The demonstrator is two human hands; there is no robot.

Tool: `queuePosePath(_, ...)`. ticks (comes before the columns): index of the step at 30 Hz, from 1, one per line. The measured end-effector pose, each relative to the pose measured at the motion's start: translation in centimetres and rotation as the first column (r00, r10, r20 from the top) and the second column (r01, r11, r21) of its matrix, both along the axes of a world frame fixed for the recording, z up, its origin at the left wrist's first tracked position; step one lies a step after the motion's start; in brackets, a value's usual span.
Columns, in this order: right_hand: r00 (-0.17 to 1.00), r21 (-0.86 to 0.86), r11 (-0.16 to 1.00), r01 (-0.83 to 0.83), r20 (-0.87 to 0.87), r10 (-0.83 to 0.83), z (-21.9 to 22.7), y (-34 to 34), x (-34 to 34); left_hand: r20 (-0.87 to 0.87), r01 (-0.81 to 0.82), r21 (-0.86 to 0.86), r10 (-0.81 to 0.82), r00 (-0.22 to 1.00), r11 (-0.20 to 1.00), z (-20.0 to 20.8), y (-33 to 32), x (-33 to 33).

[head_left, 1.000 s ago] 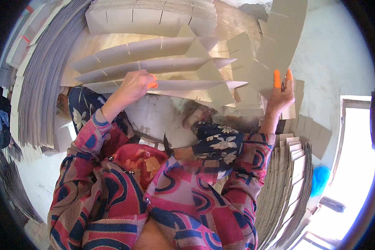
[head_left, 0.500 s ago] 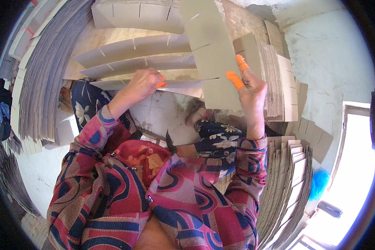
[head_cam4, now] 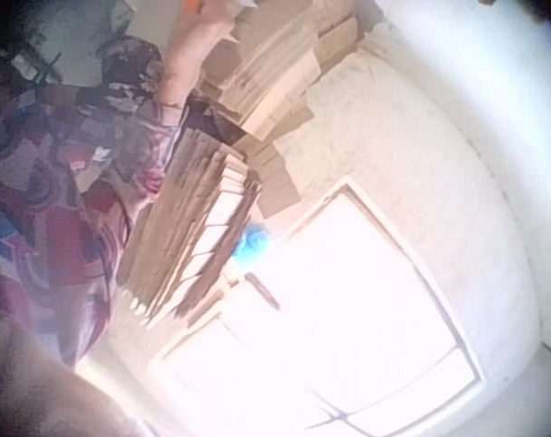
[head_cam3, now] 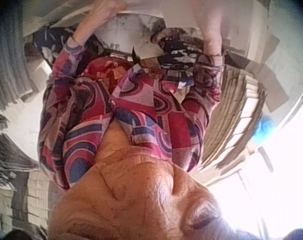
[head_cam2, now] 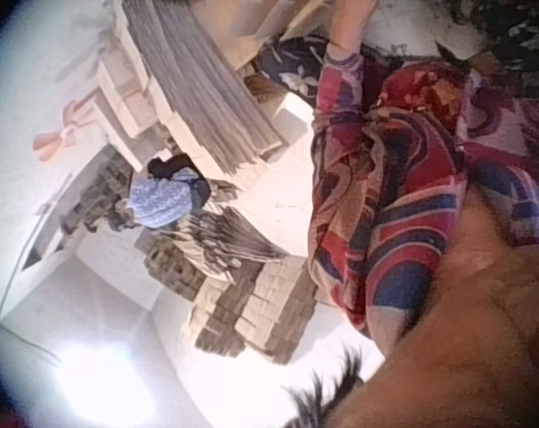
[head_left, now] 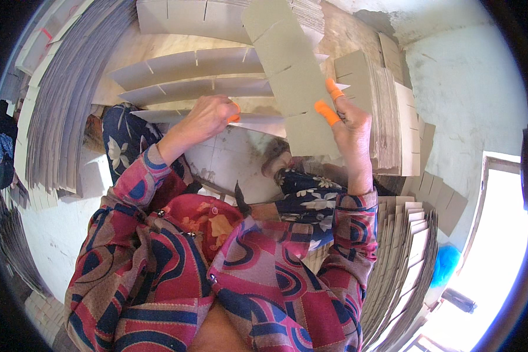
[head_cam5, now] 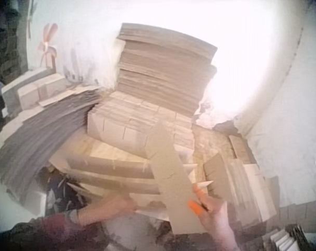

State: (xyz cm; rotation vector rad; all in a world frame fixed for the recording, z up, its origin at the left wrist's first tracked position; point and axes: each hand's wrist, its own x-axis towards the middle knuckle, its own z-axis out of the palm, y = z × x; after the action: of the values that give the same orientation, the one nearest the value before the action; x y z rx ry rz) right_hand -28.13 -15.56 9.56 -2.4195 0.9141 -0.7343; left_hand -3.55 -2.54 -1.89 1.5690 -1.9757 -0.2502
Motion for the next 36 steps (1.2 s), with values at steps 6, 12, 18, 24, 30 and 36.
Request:
queuePosePath(6,0.998,-0.039,0.997,-0.064,-0.013,0.064,-1.0,0.0,1.0,-0.014,0.001,-0.017,-0.001,1.0,1.0,-0.2,-0.1,0.0)
queuePosePath(12,0.997,0.044,0.997,-0.066,-0.032,0.067,-0.1,0.3,1.9,-0.008,-0.008,0.002,0.008,1.0,1.0,-1.5,-0.2,0.4)
queuePosePath(18,0.992,0.04,0.998,-0.045,-0.112,0.05,0.0,0.7,1.4,-0.053,-0.142,-0.109,0.137,0.989,0.984,2.1,-0.6,1.0)
queuePosePath(24,0.987,0.053,0.986,-0.158,-0.021,0.159,-0.5,0.1,1.9,0.213,-0.281,-0.183,0.317,0.924,0.942,2.6,-6.2,7.0)
queuePosePath(30,0.96,0.0,0.966,-0.258,-0.114,0.257,-1.6,-1.3,3.3,0.271,-0.294,-0.063,0.3,0.915,0.954,0.8,-9.1,8.7)
queuePosePath(36,0.919,0.022,0.963,-0.27,-0.292,0.265,-3.2,-0.5,4.6,0.255,-0.282,-0.117,0.303,0.918,0.952,-0.3,-9.1,9.8)
